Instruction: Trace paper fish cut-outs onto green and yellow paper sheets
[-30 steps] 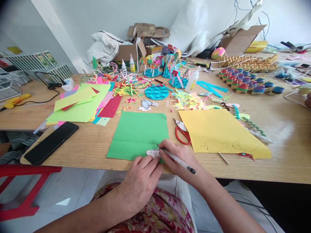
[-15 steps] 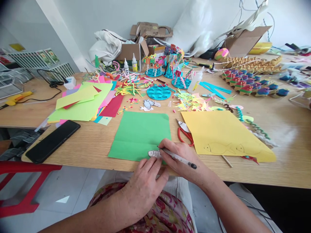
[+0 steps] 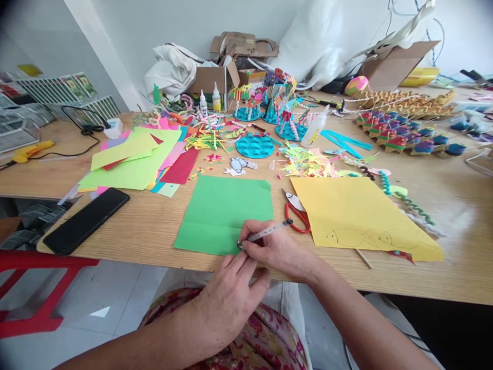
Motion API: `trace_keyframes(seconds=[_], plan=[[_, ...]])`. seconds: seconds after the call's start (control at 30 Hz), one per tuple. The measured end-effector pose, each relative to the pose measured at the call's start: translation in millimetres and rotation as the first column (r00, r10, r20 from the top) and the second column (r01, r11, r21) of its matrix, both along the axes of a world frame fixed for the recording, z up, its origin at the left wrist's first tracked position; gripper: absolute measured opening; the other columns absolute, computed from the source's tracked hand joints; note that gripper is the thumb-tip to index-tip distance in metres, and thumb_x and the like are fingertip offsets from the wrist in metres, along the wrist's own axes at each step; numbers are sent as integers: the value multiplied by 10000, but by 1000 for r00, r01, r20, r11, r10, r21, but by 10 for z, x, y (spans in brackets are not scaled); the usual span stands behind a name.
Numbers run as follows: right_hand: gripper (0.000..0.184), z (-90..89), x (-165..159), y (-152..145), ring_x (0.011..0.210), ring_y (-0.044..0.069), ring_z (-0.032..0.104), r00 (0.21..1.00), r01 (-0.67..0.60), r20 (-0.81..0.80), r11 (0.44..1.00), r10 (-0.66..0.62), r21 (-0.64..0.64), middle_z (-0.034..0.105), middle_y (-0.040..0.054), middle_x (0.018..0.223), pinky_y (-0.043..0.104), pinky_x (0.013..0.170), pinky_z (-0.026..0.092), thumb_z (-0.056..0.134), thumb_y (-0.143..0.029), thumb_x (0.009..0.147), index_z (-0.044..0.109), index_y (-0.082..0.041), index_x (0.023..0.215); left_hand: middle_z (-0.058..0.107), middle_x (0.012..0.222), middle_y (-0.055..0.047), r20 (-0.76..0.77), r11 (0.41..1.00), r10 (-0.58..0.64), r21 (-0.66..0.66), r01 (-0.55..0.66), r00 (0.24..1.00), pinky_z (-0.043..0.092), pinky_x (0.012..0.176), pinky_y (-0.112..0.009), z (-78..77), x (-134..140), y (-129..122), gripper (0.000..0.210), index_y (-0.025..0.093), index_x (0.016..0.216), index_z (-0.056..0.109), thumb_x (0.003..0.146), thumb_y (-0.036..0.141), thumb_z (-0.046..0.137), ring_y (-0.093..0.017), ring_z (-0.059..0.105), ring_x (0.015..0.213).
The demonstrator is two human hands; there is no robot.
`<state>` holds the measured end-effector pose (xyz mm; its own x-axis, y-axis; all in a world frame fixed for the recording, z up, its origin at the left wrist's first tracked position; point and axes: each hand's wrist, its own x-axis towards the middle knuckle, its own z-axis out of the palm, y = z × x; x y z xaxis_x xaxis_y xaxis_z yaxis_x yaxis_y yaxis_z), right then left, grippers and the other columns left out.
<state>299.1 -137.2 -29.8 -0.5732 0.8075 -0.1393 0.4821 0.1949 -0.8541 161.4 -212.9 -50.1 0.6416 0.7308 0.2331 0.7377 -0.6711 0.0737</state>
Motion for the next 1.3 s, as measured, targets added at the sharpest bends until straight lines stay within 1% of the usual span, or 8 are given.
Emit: trace_keyframes(seconds=[0.27, 0.53, 0.73, 0.93, 1.1, 1.3], plan=[[71, 23, -14, 8, 557, 90, 447, 999, -21, 34, 1000, 21, 5, 524, -39, 601, 186, 489, 353, 500, -171, 790, 548, -172, 738, 570, 1041, -122, -3, 1000, -9, -6, 9, 1000, 463, 786, -356, 16, -11, 1, 175, 152, 1025, 549, 902, 228, 450, -241, 523, 981], [91, 54, -35, 10, 548, 96, 456, 997, -38, 72, 998, 34, 52, 529, -34, 589, 193, 485, 357, 491, -181, 791, 540, -177, 714, 574, 1042, -113, -23, 999, -5, -35, 4, 1000, 468, 785, -354, 37, -1, 4, 199, 152, 1052, 550, 912, 226, 429, -237, 525, 984], [83, 49, -46, 5, 557, 103, 459, 998, -3, 69, 998, -1, 69, 537, -31, 592, 202, 493, 362, 502, -183, 786, 541, -179, 713, 576, 996, -102, -21, 999, -1, -49, 0, 1000, 470, 761, -351, 45, 9, -8, 174, 155, 1017, 555, 907, 219, 437, -230, 526, 955], [89, 72, -68, 5, 586, 112, 491, 996, 25, 85, 996, -33, 90, 550, -30, 606, 207, 517, 373, 497, -174, 784, 541, -181, 707, 581, 969, -99, -5, 1000, 15, -21, -15, 1000, 471, 757, -355, 20, 23, -9, 159, 156, 1004, 559, 897, 217, 458, -232, 530, 933], [92, 47, -61, 6, 603, 117, 496, 996, 50, 61, 992, -57, 114, 542, -29, 617, 213, 536, 384, 499, -187, 793, 540, -183, 711, 577, 993, -102, -23, 999, 11, -33, -12, 1000, 469, 779, -362, 30, 17, -8, 168, 159, 1010, 556, 907, 229, 443, -233, 525, 968], [90, 52, -37, 9, 601, 113, 477, 997, 71, 33, 993, -74, 92, 530, -31, 617, 206, 532, 384, 504, -186, 792, 534, -183, 707, 575, 1012, -110, -29, 1000, 12, -22, -13, 1000, 465, 805, -364, 38, 14, -3, 173, 156, 1020, 552, 909, 225, 438, -239, 519, 1008]])
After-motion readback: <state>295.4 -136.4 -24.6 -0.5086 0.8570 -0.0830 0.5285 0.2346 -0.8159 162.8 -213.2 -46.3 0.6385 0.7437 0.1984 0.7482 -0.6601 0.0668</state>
